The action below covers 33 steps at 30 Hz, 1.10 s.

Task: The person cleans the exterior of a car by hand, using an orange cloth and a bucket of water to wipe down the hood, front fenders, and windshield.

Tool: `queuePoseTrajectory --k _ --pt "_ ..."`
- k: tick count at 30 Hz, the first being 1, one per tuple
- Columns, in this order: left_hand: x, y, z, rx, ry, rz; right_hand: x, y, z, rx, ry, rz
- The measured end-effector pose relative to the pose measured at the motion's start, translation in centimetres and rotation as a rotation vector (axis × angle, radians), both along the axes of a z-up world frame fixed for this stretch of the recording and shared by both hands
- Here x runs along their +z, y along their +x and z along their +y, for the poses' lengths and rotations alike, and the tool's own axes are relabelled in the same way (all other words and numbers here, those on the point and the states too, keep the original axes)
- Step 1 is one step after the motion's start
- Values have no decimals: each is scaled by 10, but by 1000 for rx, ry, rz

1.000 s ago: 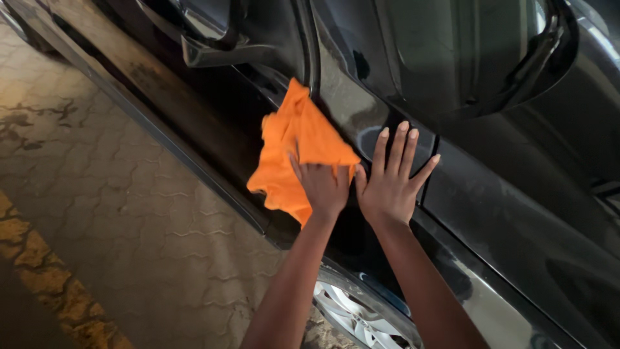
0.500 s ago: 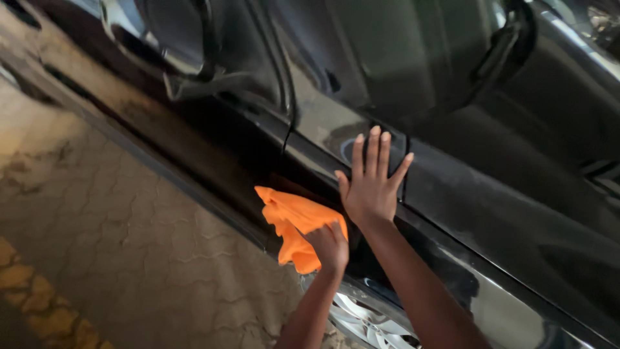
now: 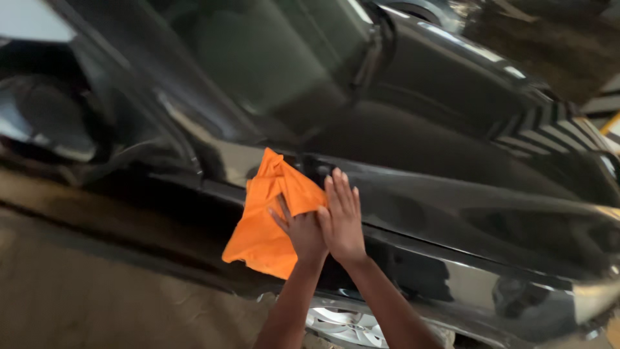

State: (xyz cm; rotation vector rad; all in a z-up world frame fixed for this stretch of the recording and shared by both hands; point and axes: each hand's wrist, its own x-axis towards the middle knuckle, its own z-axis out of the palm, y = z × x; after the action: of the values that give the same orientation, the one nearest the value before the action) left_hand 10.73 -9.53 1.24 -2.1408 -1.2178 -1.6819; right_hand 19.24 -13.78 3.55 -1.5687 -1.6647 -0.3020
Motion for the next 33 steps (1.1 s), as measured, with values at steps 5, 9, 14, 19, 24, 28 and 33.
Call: queuePoseTrajectory --k 5,9,14,19,24,28,33 --pt "18 55 11 -13 -465 439 -18 36 -48 -76 48 142" --pt "10 92 6 -134 -353 453 -23 45 -70 -113 168 286" --pt "-11 120 -17 -58 -175 643 -20 55 -80 -194 137 253" --pt "-15 126 -45 -159 -109 536 -11 70 -78 -136 -82 135" --pt "-12 112 -81 -44 -8 691 -7 72 -72 -265 -273 254" --pt "-15 60 -60 -465 -548 476 -7 68 -68 -316 -342 230" --pt "-38 13 1 -289 -181 738 7 4 -41 -253 -399 -110"
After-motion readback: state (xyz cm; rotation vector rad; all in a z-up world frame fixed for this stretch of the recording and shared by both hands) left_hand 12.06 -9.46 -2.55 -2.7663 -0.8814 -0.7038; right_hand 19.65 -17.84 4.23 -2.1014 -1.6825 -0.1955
